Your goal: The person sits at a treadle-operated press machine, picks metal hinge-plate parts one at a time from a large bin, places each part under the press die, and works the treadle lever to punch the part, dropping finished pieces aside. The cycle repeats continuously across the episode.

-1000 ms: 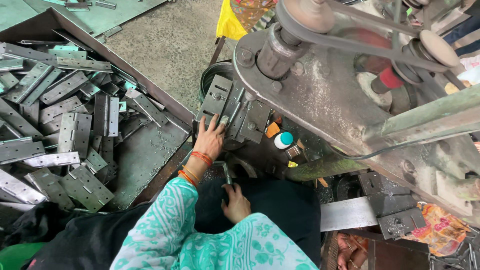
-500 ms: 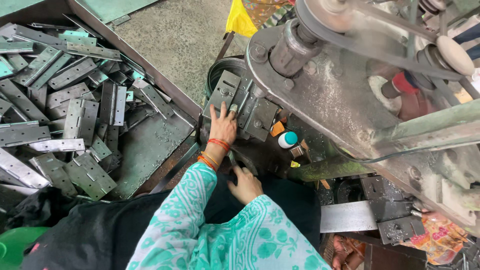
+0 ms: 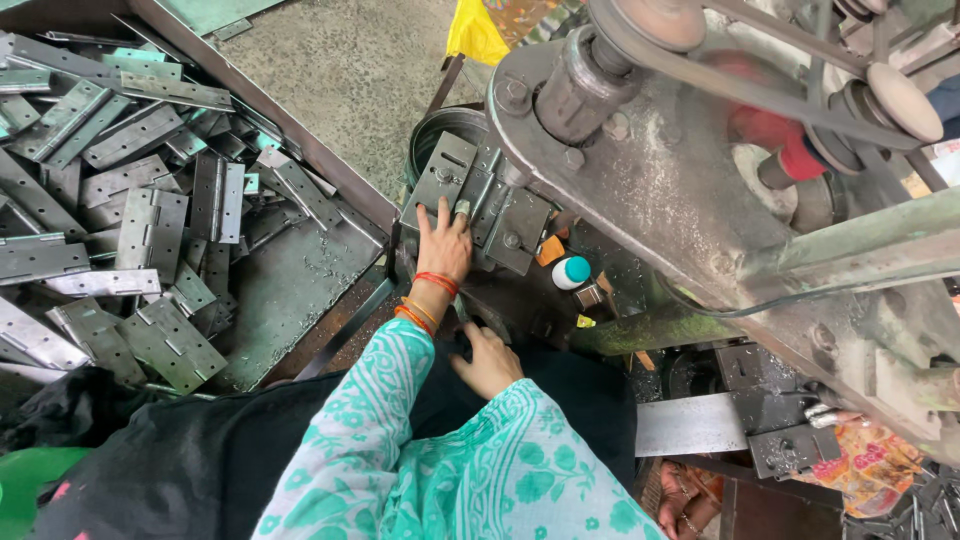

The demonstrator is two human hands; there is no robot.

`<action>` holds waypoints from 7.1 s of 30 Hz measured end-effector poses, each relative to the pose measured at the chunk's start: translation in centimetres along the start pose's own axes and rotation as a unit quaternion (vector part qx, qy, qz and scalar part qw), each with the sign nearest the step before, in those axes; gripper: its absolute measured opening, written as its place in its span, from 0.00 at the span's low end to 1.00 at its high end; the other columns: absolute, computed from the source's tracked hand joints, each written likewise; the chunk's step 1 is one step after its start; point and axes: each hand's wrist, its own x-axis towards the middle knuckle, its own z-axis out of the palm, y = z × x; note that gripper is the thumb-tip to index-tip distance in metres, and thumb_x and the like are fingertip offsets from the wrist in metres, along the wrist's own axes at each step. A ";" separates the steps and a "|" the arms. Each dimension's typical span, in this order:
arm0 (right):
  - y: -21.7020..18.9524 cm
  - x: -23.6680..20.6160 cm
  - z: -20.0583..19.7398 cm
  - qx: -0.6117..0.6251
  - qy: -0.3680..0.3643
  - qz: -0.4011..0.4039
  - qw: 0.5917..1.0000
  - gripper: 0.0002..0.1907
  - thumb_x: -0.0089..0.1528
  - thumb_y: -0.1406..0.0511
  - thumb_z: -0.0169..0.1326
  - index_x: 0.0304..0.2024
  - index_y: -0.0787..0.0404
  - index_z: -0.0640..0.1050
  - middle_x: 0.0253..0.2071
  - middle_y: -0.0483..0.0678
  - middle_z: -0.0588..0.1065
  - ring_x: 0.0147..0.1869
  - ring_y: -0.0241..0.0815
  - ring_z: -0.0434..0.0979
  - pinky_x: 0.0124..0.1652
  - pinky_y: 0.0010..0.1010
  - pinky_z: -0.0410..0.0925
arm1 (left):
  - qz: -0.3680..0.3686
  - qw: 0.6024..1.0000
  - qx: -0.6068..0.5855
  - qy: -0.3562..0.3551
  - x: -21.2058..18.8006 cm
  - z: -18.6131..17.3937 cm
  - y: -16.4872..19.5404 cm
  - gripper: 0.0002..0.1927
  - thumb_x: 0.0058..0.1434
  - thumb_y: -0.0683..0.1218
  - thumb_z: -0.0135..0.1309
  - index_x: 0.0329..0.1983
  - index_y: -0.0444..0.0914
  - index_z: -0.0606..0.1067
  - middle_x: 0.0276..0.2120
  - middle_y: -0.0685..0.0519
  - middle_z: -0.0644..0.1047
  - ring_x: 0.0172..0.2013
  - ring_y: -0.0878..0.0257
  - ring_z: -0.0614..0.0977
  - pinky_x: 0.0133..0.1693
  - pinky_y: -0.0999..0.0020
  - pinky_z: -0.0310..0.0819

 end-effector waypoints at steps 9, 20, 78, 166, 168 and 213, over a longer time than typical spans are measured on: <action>1.4 -2.3 7.7 0.058 0.111 -0.007 0.992 0.27 0.56 0.60 0.61 0.58 0.44 0.72 0.65 0.56 0.68 0.52 0.65 0.78 0.49 0.52 0.72 | 0.002 0.999 -0.032 0.022 0.2 0.2 -0.4 0.20 0.67 0.49 0.44 0.54 0.40 0.80 0.62 0.54 0.73 0.70 0.44 0.60 0.66 0.29 0.44; 0.4 -0.1 1.1 -0.008 0.004 0.001 1.000 0.30 0.59 0.57 0.62 0.61 0.51 0.69 0.57 0.58 0.73 0.57 0.64 0.76 0.51 0.52 0.71 | 0.003 0.999 -0.045 0.006 0.6 0.5 -0.2 0.18 0.68 0.47 0.43 0.55 0.40 0.79 0.61 0.55 0.74 0.71 0.46 0.61 0.67 0.30 0.46; -1.2 -0.4 -1.1 0.036 -0.022 0.016 0.999 0.27 0.59 0.55 0.58 0.60 0.53 0.72 0.54 0.58 0.74 0.58 0.64 0.75 0.55 0.49 0.69 | 0.105 0.994 -0.016 -0.015 -6.3 -3.4 -2.8 0.19 0.65 0.48 0.45 0.55 0.39 0.79 0.59 0.52 0.75 0.71 0.48 0.61 0.70 0.36 0.47; 1.9 -3.0 7.9 0.072 0.097 -0.026 0.992 0.27 0.57 0.62 0.59 0.59 0.48 0.70 0.62 0.58 0.68 0.50 0.66 0.78 0.47 0.54 0.72 | 0.026 0.999 -0.018 -0.021 -0.7 0.1 -1.5 0.21 0.65 0.48 0.44 0.59 0.44 0.78 0.64 0.55 0.72 0.72 0.45 0.58 0.66 0.27 0.41; 1.5 -2.4 6.0 0.066 0.073 -0.023 0.995 0.28 0.56 0.61 0.60 0.59 0.47 0.71 0.59 0.56 0.70 0.51 0.65 0.77 0.48 0.52 0.72 | 0.027 0.999 -0.020 0.005 -0.6 0.4 -1.6 0.22 0.63 0.48 0.45 0.59 0.44 0.78 0.64 0.56 0.72 0.71 0.45 0.58 0.65 0.27 0.41; 0.3 -3.0 7.3 0.070 0.103 -0.014 0.992 0.25 0.57 0.61 0.61 0.57 0.45 0.72 0.64 0.55 0.68 0.52 0.63 0.78 0.48 0.50 0.73 | 0.002 0.997 -0.077 0.006 3.4 -0.2 -0.9 0.21 0.68 0.50 0.43 0.61 0.43 0.76 0.65 0.57 0.70 0.72 0.46 0.57 0.66 0.26 0.42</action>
